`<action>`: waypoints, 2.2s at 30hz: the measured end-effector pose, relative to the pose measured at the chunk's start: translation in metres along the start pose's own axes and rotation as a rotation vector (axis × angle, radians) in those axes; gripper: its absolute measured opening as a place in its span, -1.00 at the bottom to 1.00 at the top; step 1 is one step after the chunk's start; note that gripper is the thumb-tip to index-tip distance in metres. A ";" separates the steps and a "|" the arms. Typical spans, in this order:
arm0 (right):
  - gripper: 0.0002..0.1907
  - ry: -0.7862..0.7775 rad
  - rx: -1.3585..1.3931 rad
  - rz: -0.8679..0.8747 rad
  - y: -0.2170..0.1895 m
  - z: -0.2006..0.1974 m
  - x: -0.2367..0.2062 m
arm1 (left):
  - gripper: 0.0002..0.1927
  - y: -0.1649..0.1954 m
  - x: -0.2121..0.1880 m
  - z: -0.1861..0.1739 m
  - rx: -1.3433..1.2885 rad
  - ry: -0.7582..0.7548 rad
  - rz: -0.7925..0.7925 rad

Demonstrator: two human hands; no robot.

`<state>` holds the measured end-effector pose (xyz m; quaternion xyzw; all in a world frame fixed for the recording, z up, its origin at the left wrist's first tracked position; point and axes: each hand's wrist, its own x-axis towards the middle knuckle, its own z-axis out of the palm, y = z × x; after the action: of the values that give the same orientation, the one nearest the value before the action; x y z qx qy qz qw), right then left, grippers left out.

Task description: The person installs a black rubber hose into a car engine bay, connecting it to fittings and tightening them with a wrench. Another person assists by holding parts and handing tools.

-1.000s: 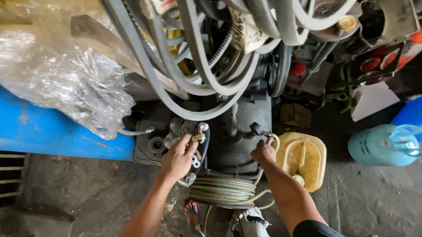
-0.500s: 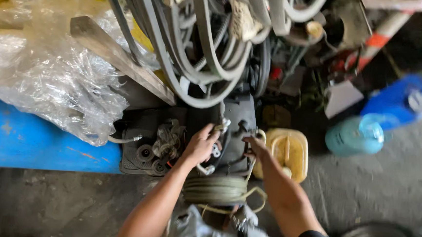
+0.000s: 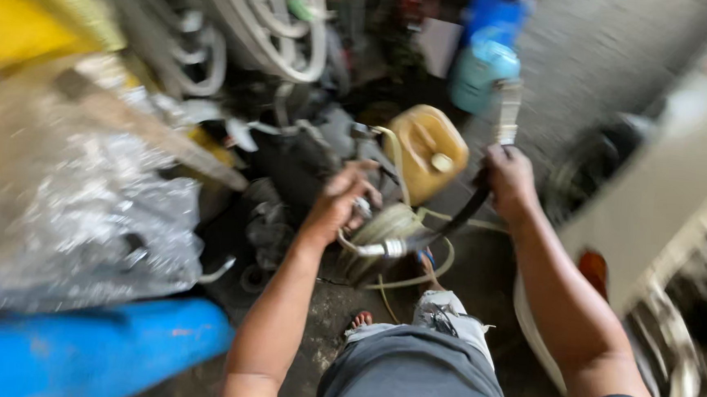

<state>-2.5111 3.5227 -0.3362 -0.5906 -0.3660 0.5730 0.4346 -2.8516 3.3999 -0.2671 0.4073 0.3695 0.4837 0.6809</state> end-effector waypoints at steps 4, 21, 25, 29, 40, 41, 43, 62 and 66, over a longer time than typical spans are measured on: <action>-0.86 0.195 0.517 0.051 -0.005 -0.111 -0.112 | -0.56 -0.028 -0.015 0.042 -0.211 -0.128 0.073; -0.88 0.966 0.833 -0.179 0.082 -0.452 -0.605 | -0.78 -0.206 -0.083 0.463 -0.274 -0.815 -0.358; -0.87 0.949 0.933 -0.325 0.143 -0.546 -0.722 | -0.45 -0.264 -0.155 0.580 -0.327 -0.933 -0.502; -0.87 1.027 0.957 -0.320 0.200 -0.629 -0.835 | -0.12 -0.327 -0.229 0.685 -0.295 -0.898 -0.621; -0.76 1.087 1.075 -0.246 0.237 -0.792 -0.929 | -0.04 -0.388 -0.268 0.882 -0.207 -0.960 -0.716; -0.76 1.097 1.082 -0.269 0.240 -0.804 -0.929 | -0.04 -0.396 -0.261 0.898 -0.207 -0.976 -0.721; -0.76 1.121 1.093 -0.281 0.242 -0.836 -0.929 | -0.03 -0.419 -0.243 0.931 -0.186 -0.996 -0.715; -0.75 0.996 -0.476 0.101 0.124 -1.060 -0.863 | -0.14 -0.512 -0.181 1.234 0.595 -1.044 0.442; -0.57 0.664 -0.998 -0.078 0.116 -1.085 -0.837 | -0.09 -0.476 -0.211 1.257 0.757 -1.237 0.964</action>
<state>-1.5019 2.6010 -0.1820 -0.8569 -0.4570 0.1005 0.2164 -1.6082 2.8543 -0.1821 0.9079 -0.1435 0.2559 0.2993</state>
